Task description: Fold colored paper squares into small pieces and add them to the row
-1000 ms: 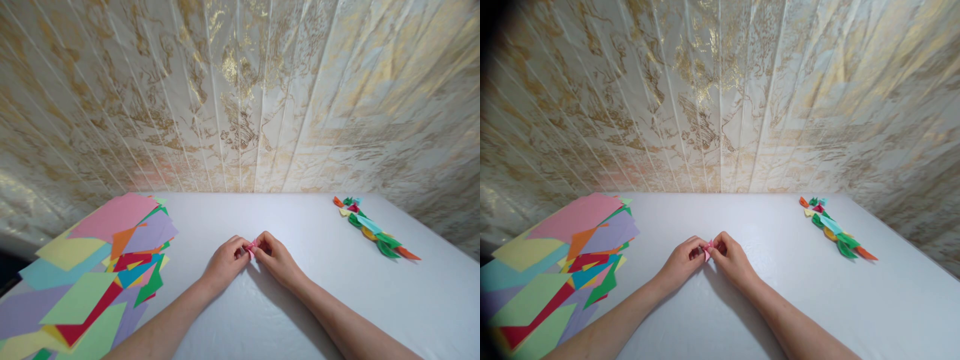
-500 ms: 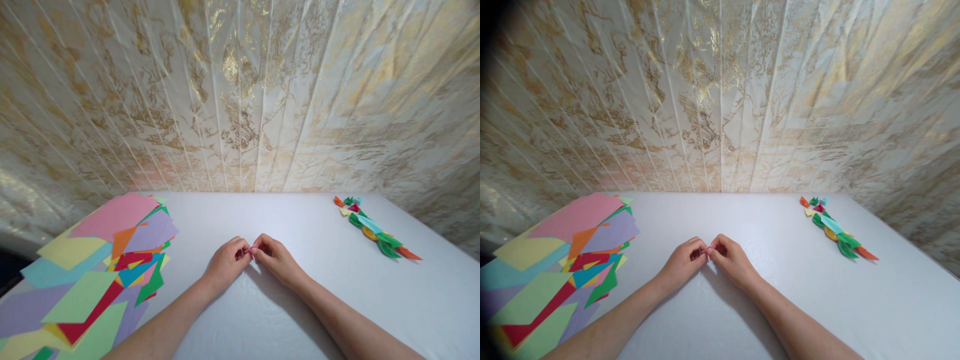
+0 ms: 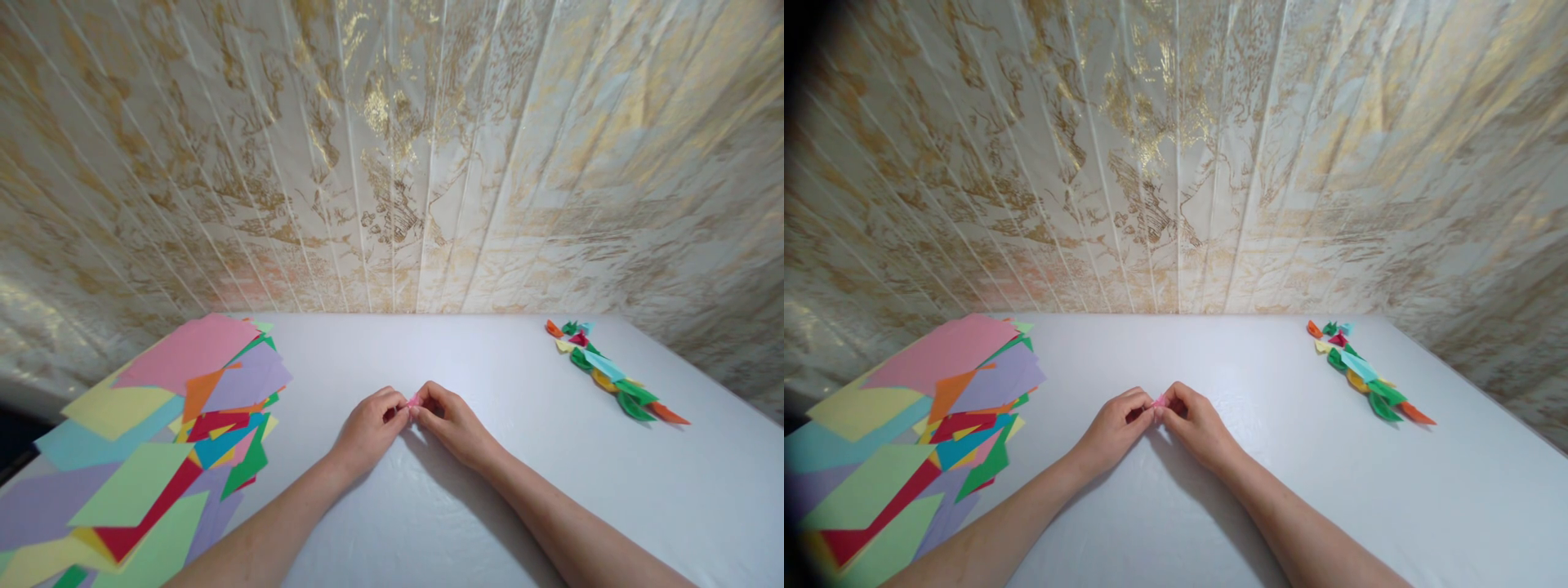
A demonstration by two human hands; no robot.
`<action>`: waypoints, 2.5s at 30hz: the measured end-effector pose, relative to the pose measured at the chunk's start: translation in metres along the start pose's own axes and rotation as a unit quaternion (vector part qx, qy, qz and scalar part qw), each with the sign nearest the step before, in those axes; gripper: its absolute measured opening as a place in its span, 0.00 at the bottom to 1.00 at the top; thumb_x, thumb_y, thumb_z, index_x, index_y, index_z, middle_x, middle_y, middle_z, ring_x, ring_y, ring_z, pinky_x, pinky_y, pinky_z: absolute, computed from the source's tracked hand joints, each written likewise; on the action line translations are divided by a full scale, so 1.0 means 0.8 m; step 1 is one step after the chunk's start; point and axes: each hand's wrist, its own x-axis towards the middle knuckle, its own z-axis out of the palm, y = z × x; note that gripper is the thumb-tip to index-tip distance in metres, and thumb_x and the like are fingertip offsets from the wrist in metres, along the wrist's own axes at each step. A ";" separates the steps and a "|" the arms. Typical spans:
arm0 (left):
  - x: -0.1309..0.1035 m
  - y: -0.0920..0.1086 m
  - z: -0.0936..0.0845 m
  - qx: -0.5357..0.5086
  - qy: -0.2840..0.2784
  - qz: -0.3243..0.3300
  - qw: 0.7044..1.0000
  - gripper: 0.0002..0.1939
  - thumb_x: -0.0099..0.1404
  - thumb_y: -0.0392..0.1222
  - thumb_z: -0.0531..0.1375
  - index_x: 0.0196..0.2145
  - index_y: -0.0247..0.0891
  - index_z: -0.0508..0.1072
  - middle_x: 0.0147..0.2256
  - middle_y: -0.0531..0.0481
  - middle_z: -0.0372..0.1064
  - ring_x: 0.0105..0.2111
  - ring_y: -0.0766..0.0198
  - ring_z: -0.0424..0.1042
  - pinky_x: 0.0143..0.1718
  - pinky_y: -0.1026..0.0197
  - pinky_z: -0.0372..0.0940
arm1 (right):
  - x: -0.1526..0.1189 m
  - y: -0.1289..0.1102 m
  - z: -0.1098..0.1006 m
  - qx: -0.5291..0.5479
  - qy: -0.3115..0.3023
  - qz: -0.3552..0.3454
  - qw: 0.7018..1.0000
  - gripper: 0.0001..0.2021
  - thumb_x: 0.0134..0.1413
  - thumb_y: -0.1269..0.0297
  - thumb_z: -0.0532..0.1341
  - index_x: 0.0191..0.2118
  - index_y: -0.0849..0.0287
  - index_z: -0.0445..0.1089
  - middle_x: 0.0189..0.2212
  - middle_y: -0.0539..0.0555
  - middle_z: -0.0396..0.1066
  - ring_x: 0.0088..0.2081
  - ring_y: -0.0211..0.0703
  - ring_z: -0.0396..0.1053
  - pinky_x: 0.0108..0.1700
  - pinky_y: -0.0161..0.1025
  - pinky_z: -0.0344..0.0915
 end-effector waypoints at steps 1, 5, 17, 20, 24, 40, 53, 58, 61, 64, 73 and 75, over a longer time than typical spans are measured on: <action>0.000 0.000 0.000 -0.001 -0.003 0.000 1.000 0.13 0.66 0.41 0.54 0.24 0.38 0.68 0.27 0.54 0.62 0.29 0.65 0.63 0.31 0.64 0.55 | 0.000 0.001 0.000 0.002 0.001 -0.001 1.000 0.05 0.57 0.63 0.59 0.33 0.59 0.67 0.26 0.47 0.67 0.29 0.37 0.62 0.32 0.33 0.58; -0.001 0.000 -0.001 -0.011 -0.010 -0.002 1.000 0.13 0.67 0.41 0.54 0.25 0.38 0.68 0.28 0.54 0.63 0.30 0.65 0.64 0.32 0.64 0.56 | 0.001 0.001 0.000 0.011 0.005 0.001 1.000 0.06 0.57 0.62 0.60 0.33 0.59 0.67 0.26 0.47 0.66 0.30 0.37 0.62 0.33 0.33 0.58; -0.003 0.002 0.002 0.019 -0.002 0.003 1.000 0.09 0.66 0.38 0.54 0.28 0.39 0.70 0.29 0.54 0.64 0.30 0.65 0.64 0.32 0.64 0.56 | 0.002 0.001 -0.001 0.021 0.001 0.021 1.000 0.07 0.56 0.61 0.59 0.32 0.58 0.66 0.25 0.47 0.66 0.29 0.38 0.62 0.32 0.34 0.57; -0.004 0.001 0.002 0.020 -0.002 0.005 1.000 0.09 0.66 0.38 0.55 0.28 0.39 0.70 0.29 0.54 0.64 0.30 0.65 0.64 0.32 0.64 0.56 | 0.002 0.002 0.000 0.016 0.005 0.020 1.000 0.05 0.55 0.64 0.59 0.32 0.59 0.67 0.25 0.47 0.66 0.29 0.37 0.61 0.32 0.34 0.57; -0.003 -0.001 0.003 0.014 0.001 0.005 1.000 0.09 0.66 0.39 0.55 0.30 0.39 0.71 0.30 0.54 0.65 0.30 0.65 0.65 0.33 0.64 0.56 | 0.002 0.001 0.000 0.015 0.005 0.014 1.000 0.04 0.55 0.65 0.59 0.32 0.59 0.67 0.25 0.46 0.65 0.28 0.36 0.61 0.32 0.34 0.56; 0.002 0.003 0.005 -0.102 -0.002 -0.044 0.994 0.15 0.67 0.46 0.54 0.30 0.36 0.75 0.30 0.51 0.69 0.32 0.63 0.66 0.36 0.63 0.59 | 0.003 0.001 0.004 0.105 0.033 0.012 0.994 0.12 0.55 0.55 0.62 0.30 0.58 0.65 0.25 0.48 0.65 0.29 0.38 0.61 0.33 0.36 0.57; 0.001 0.007 0.004 -0.106 0.009 -0.047 0.993 0.14 0.66 0.45 0.54 0.31 0.37 0.77 0.31 0.50 0.71 0.33 0.62 0.68 0.37 0.63 0.60 | 0.004 -0.005 0.000 0.155 0.021 0.021 0.987 0.17 0.52 0.49 0.64 0.29 0.58 0.66 0.25 0.48 0.66 0.29 0.38 0.61 0.34 0.36 0.57; 0.002 0.009 0.003 -0.108 0.009 -0.051 0.993 0.14 0.66 0.45 0.54 0.30 0.37 0.77 0.31 0.50 0.72 0.33 0.62 0.68 0.37 0.64 0.61 | 0.002 -0.015 -0.002 0.159 0.016 0.030 0.987 0.18 0.54 0.46 0.62 0.28 0.58 0.67 0.25 0.49 0.66 0.29 0.38 0.62 0.35 0.37 0.58; 0.001 0.009 0.003 -0.108 0.009 -0.053 0.993 0.14 0.65 0.45 0.54 0.31 0.37 0.77 0.31 0.50 0.72 0.33 0.62 0.68 0.37 0.64 0.61 | 0.002 -0.014 -0.002 0.151 0.019 0.030 0.988 0.18 0.53 0.46 0.62 0.28 0.57 0.67 0.24 0.49 0.66 0.29 0.39 0.62 0.34 0.37 0.58; 0.001 0.008 0.003 -0.110 0.011 -0.053 0.992 0.14 0.65 0.45 0.54 0.31 0.37 0.77 0.31 0.50 0.73 0.33 0.62 0.68 0.37 0.64 0.61 | 0.003 -0.011 -0.001 0.155 0.022 0.031 0.987 0.18 0.52 0.46 0.63 0.28 0.57 0.66 0.24 0.49 0.66 0.29 0.39 0.61 0.34 0.36 0.58; 0.003 0.010 0.003 -0.125 0.013 -0.056 0.991 0.13 0.65 0.45 0.55 0.30 0.36 0.76 0.30 0.51 0.72 0.33 0.63 0.68 0.36 0.64 0.60 | 0.003 -0.012 0.001 0.188 0.020 0.032 0.981 0.18 0.50 0.48 0.65 0.29 0.58 0.66 0.24 0.47 0.63 0.28 0.37 0.58 0.32 0.36 0.54; 0.003 0.009 0.003 -0.127 0.011 -0.054 0.990 0.14 0.65 0.45 0.55 0.31 0.36 0.76 0.31 0.50 0.72 0.33 0.63 0.68 0.36 0.64 0.60 | 0.003 -0.010 0.001 0.175 0.025 0.031 0.984 0.17 0.51 0.48 0.65 0.29 0.58 0.66 0.25 0.47 0.63 0.28 0.37 0.58 0.32 0.36 0.54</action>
